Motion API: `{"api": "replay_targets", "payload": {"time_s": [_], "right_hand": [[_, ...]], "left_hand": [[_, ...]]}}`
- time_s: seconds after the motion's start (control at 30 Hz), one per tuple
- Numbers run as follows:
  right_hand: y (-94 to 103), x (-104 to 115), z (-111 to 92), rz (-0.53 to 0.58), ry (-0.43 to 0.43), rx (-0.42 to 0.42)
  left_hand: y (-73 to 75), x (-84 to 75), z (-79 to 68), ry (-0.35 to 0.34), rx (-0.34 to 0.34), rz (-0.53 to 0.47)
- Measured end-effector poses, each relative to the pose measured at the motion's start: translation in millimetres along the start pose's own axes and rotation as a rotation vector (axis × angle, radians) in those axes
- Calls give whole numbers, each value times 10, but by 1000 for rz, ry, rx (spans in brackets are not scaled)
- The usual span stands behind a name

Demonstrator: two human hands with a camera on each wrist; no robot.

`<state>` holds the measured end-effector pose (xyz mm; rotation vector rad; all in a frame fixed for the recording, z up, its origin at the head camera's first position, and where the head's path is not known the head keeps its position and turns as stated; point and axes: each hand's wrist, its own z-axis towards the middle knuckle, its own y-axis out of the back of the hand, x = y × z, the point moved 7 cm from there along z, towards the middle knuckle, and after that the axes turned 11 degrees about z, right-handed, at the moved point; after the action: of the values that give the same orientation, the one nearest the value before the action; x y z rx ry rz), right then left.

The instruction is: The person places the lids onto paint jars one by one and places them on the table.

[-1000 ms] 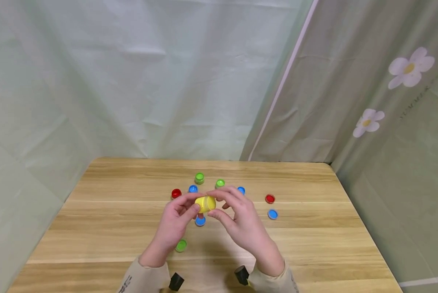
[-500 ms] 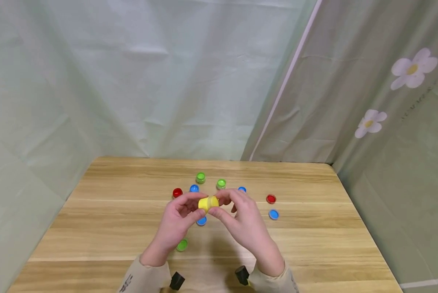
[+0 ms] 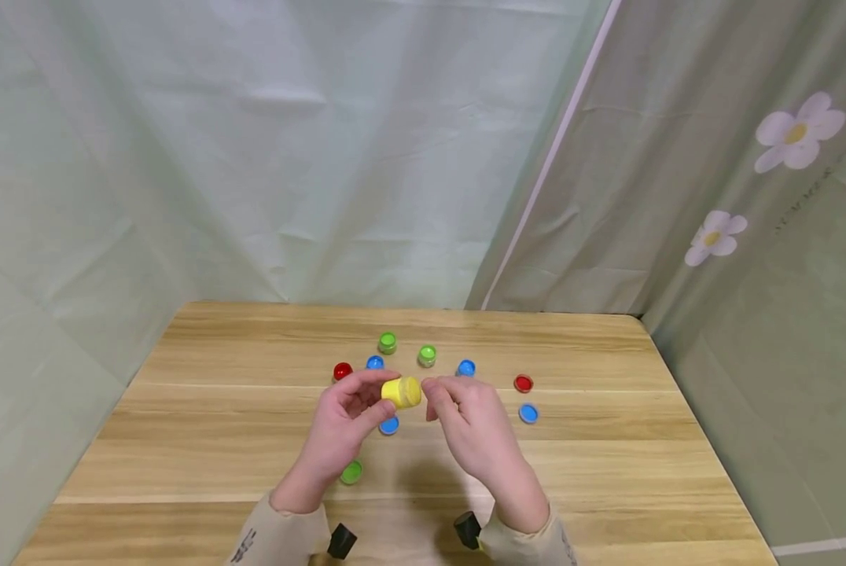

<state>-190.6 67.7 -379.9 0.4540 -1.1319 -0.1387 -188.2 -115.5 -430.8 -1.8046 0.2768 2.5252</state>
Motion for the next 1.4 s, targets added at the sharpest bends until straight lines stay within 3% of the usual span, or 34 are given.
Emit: {"api": "replay_targets", "payload": {"time_s": [0.17,0.37,0.5,1.4], "right_hand": [[63,58,14,18,86,-23],[-7,166,7,2,270,111],[-48,207,6,0,332,134],[3,144,-36,-39,264,105]], "left_hand": [[17,-16,1,13,-6,-11],[44,-5,-5,-4,-14,-21],[58,-2,-9,-16,-15,-31],[-8,34,-13,-5,2,-45]]}}
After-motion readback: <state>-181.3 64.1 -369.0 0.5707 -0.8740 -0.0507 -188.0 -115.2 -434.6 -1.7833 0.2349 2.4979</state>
